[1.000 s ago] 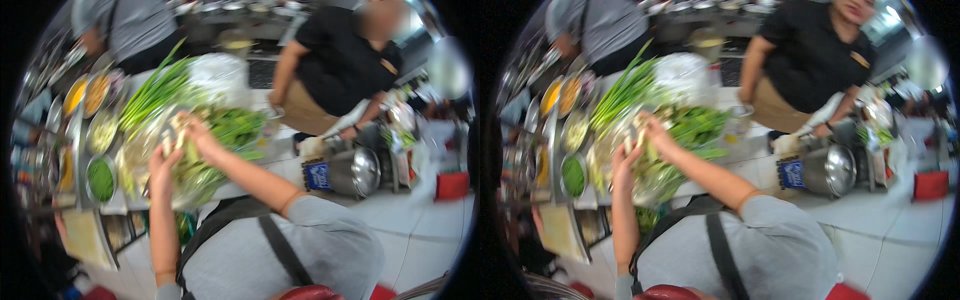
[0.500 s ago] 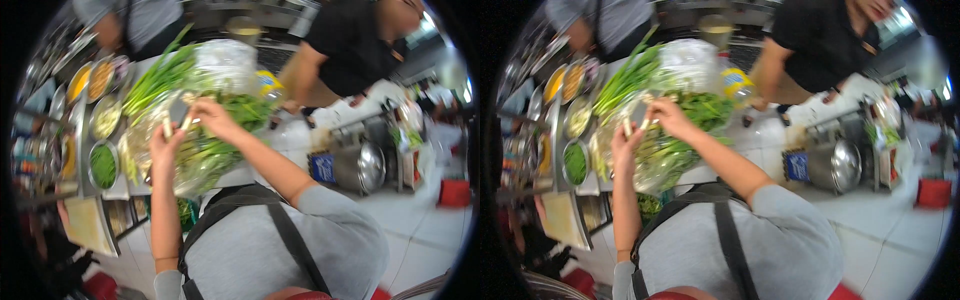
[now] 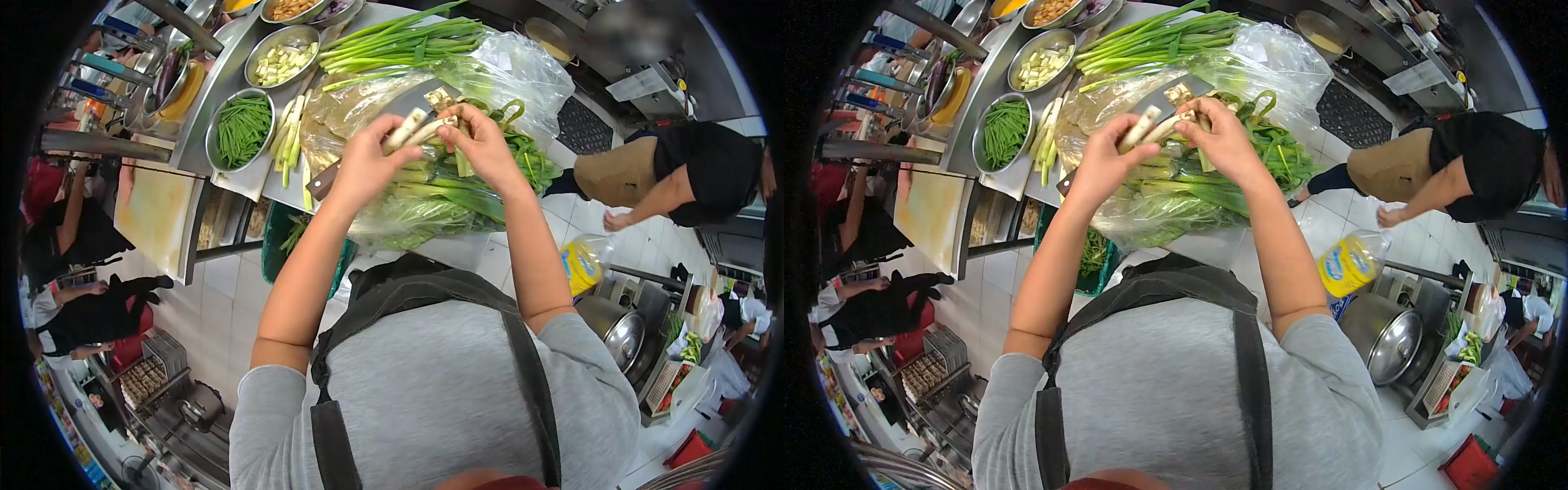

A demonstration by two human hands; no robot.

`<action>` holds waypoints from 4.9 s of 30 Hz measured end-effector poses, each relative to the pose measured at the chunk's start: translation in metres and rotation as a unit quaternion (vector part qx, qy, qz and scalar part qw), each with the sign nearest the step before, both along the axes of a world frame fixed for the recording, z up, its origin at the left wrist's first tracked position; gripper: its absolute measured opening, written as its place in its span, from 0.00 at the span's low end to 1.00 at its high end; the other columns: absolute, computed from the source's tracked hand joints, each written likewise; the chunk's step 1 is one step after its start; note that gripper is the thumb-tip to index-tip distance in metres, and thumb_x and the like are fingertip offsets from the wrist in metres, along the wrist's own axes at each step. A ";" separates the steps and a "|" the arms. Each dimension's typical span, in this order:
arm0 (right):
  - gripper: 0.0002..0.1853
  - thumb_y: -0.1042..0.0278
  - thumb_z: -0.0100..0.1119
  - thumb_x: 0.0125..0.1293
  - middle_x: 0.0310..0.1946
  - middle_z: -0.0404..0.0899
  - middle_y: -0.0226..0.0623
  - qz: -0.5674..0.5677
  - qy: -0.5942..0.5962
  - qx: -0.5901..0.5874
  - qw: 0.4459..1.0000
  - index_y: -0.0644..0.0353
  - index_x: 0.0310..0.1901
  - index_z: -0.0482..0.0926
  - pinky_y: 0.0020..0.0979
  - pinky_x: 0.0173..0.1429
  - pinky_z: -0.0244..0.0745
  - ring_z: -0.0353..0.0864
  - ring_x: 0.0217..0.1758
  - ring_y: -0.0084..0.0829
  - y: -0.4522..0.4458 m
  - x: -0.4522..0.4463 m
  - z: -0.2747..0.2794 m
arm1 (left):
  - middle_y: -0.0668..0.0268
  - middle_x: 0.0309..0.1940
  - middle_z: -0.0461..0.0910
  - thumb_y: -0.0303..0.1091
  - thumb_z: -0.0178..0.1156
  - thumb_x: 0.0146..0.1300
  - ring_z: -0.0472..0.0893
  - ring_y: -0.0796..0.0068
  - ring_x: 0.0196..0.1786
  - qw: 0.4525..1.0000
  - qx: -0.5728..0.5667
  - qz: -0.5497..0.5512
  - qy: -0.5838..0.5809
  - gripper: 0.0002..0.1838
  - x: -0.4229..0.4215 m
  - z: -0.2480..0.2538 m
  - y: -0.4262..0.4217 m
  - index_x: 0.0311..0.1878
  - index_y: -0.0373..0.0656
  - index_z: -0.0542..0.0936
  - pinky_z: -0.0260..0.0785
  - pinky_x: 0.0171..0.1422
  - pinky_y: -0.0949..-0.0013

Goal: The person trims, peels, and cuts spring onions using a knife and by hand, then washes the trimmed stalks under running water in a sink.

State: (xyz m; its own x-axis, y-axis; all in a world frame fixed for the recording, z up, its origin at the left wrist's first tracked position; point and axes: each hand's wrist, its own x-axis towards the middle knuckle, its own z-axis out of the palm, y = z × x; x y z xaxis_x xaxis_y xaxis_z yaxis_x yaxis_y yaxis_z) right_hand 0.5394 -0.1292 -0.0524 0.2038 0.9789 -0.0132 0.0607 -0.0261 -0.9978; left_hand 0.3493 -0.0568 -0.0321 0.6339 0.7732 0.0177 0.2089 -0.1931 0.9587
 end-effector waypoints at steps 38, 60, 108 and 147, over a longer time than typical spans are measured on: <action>0.15 0.77 0.52 0.70 0.47 0.79 0.42 -0.125 0.317 0.037 0.940 0.70 0.57 0.70 0.28 0.51 0.78 0.81 0.47 0.27 0.010 -0.010 0.010 | 0.67 0.27 0.81 0.23 0.71 0.53 0.79 0.80 0.27 0.967 -0.146 0.113 -0.175 0.12 0.068 -0.014 0.007 0.40 0.35 0.79 0.73 0.30 0.75; 0.12 0.75 0.44 0.72 0.46 0.74 0.48 -0.170 0.398 0.018 0.901 0.68 0.54 0.66 0.42 0.56 0.78 0.77 0.50 0.45 0.012 0.045 -0.010 | 0.71 0.24 0.80 0.38 0.68 0.57 0.65 0.88 0.17 0.946 -0.306 0.054 -0.088 0.12 -0.028 0.027 0.002 0.35 0.41 0.77 0.57 0.20 0.80; 0.19 0.68 0.57 0.70 0.29 0.79 0.32 -0.133 0.178 -0.013 0.975 0.66 0.59 0.69 0.17 0.26 0.62 0.69 0.23 0.15 0.009 -0.053 0.007 | 0.70 0.29 0.81 0.33 0.73 0.53 0.72 0.85 0.23 0.954 -0.285 0.066 -0.066 0.16 -0.028 -0.001 -0.029 0.42 0.38 0.81 0.61 0.25 0.78; 0.22 0.81 0.56 0.61 0.37 0.83 0.47 -0.115 -0.409 -0.038 0.905 0.50 0.56 0.81 0.33 0.44 0.74 0.81 0.36 0.35 -0.019 0.039 -0.004 | 0.58 0.41 0.84 0.39 0.66 0.55 0.82 0.50 0.43 0.901 0.218 0.278 0.251 0.20 -0.146 -0.060 0.046 0.52 0.46 0.82 0.74 0.46 0.57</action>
